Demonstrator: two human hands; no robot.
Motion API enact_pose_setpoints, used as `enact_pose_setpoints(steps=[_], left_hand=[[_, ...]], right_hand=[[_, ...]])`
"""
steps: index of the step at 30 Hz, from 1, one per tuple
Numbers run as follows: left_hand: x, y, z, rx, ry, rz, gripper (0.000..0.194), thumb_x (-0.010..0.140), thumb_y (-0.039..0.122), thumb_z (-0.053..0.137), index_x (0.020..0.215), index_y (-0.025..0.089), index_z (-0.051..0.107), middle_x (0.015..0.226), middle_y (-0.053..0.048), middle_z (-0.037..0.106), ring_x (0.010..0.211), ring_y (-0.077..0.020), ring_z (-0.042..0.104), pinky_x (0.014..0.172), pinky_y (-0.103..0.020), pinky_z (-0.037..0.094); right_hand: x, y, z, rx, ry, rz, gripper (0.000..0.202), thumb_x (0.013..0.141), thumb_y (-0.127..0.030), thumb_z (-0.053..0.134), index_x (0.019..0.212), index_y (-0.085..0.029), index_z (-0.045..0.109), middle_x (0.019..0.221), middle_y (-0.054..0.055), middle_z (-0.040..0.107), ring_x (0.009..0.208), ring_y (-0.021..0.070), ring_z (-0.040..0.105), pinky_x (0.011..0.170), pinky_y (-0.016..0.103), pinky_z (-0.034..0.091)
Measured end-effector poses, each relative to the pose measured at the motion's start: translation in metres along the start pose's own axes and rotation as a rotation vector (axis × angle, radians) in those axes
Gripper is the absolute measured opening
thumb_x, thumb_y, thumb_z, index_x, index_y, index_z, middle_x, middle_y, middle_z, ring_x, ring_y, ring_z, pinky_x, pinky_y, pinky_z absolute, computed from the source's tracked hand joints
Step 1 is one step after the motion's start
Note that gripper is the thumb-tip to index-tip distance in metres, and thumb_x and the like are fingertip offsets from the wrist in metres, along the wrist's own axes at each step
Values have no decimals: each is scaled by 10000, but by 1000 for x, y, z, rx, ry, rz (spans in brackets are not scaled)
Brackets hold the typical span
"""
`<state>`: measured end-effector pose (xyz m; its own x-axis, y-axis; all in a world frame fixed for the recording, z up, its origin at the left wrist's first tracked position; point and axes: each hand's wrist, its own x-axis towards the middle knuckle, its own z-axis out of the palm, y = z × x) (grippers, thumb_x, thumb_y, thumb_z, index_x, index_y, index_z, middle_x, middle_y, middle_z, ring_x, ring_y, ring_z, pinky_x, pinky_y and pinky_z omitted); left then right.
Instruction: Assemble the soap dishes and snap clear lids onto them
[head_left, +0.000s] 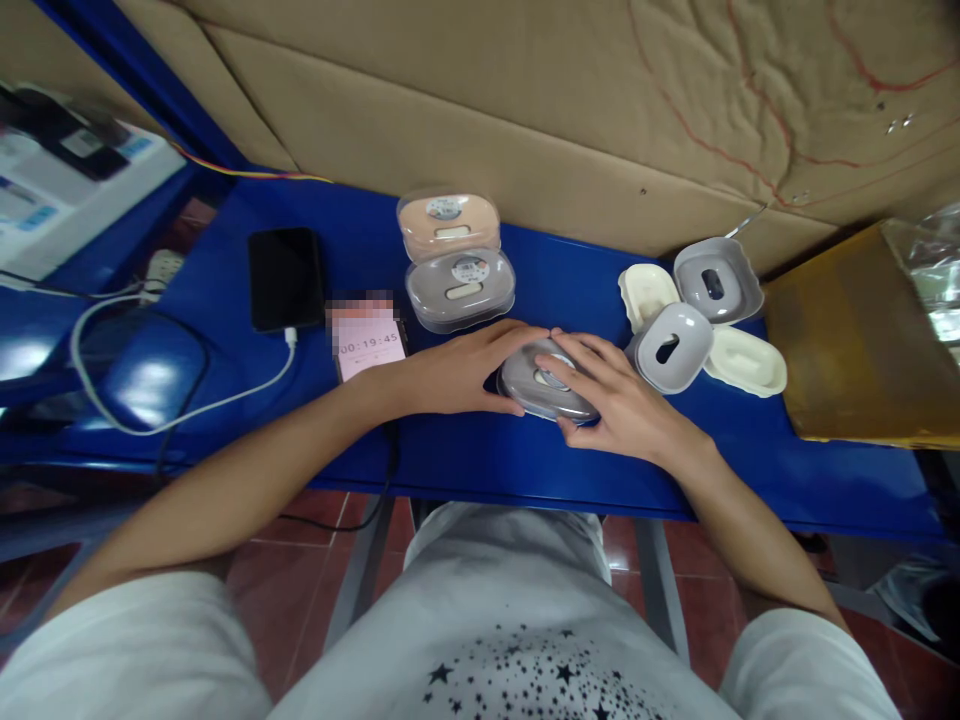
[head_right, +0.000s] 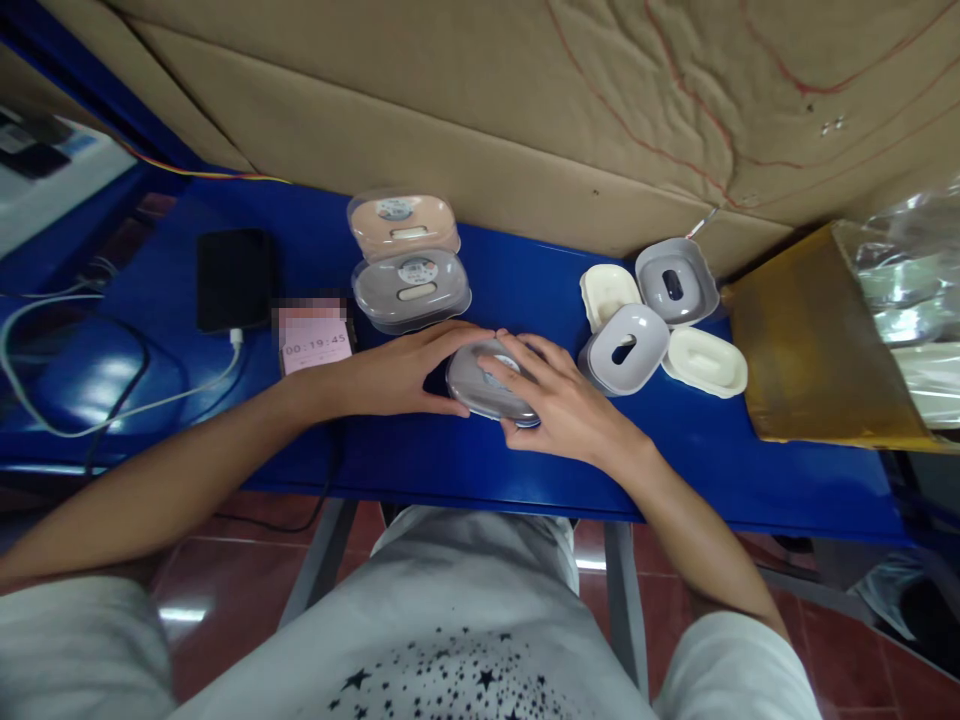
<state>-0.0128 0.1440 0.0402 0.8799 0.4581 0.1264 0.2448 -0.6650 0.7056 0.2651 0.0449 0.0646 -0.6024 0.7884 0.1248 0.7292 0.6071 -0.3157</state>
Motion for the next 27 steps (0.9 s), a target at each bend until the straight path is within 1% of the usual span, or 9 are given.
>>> enact_pose_setpoints(steps=[6,9,13,15,18,21,23,25,27], left_hand=[[1,-3,0,9,5,9,954,945,514,828,1720,290,319,1677,-173,483,1563,-358,489,1294,-539,412],[0,-6,2,28,1,32,967,952,483,826,1731,275,293,1677,-184,476,1566,-356,490,1304,-542,409],[-2,-6,5,119,55,62,943,1006,420,770,1759,306,214,1801,-194,290,1651,-381,370,1328,-588,376],[-3,-1,4,205,120,68,895,1034,354,730,1762,301,212,1841,-199,171,1686,-403,288,1329,-630,360],[-3,9,1,318,211,106,760,1071,274,653,1739,272,290,1851,-204,121,1707,-414,211,1326,-673,346],[-3,14,2,378,214,164,693,1079,243,624,1713,283,346,1848,-197,139,1709,-405,212,1313,-690,368],[-2,13,4,402,184,185,699,1070,244,643,1706,278,356,1843,-208,146,1704,-414,226,1299,-695,392],[-3,10,6,428,153,190,696,1063,236,656,1698,254,370,1837,-228,156,1697,-426,241,1294,-693,401],[-3,7,7,447,137,188,676,1063,223,655,1686,235,392,1830,-240,175,1693,-430,252,1301,-685,394]], right_hand=[[-3,-2,10,6,-19,23,774,1023,-338,629,1736,-300,330,1841,124,255,1686,394,273,1317,703,340],[-5,0,10,13,-7,27,786,1023,-364,641,1736,-303,315,1837,122,267,1687,385,277,1318,694,343],[-2,18,-8,-80,-4,91,712,1028,-363,636,1694,-312,389,1801,121,354,1663,402,322,1317,720,297],[7,33,-18,-183,21,163,630,1048,-341,597,1661,-301,459,1772,142,396,1632,432,356,1290,741,300],[32,54,-21,-281,78,289,601,1063,-290,531,1661,-266,485,1696,183,476,1554,450,440,1231,729,377],[59,62,-17,-227,135,329,699,1057,-284,517,1734,-230,353,1694,191,475,1573,415,430,1255,676,397],[65,60,-21,-151,161,302,755,1075,-337,505,1772,-230,234,1743,175,425,1615,373,397,1288,637,390],[54,56,-31,-139,171,282,707,1105,-385,466,1765,-244,256,1755,155,426,1615,356,415,1297,619,392],[25,50,-43,-233,172,321,588,1128,-403,430,1689,-227,435,1688,164,524,1547,383,504,1266,620,426]])
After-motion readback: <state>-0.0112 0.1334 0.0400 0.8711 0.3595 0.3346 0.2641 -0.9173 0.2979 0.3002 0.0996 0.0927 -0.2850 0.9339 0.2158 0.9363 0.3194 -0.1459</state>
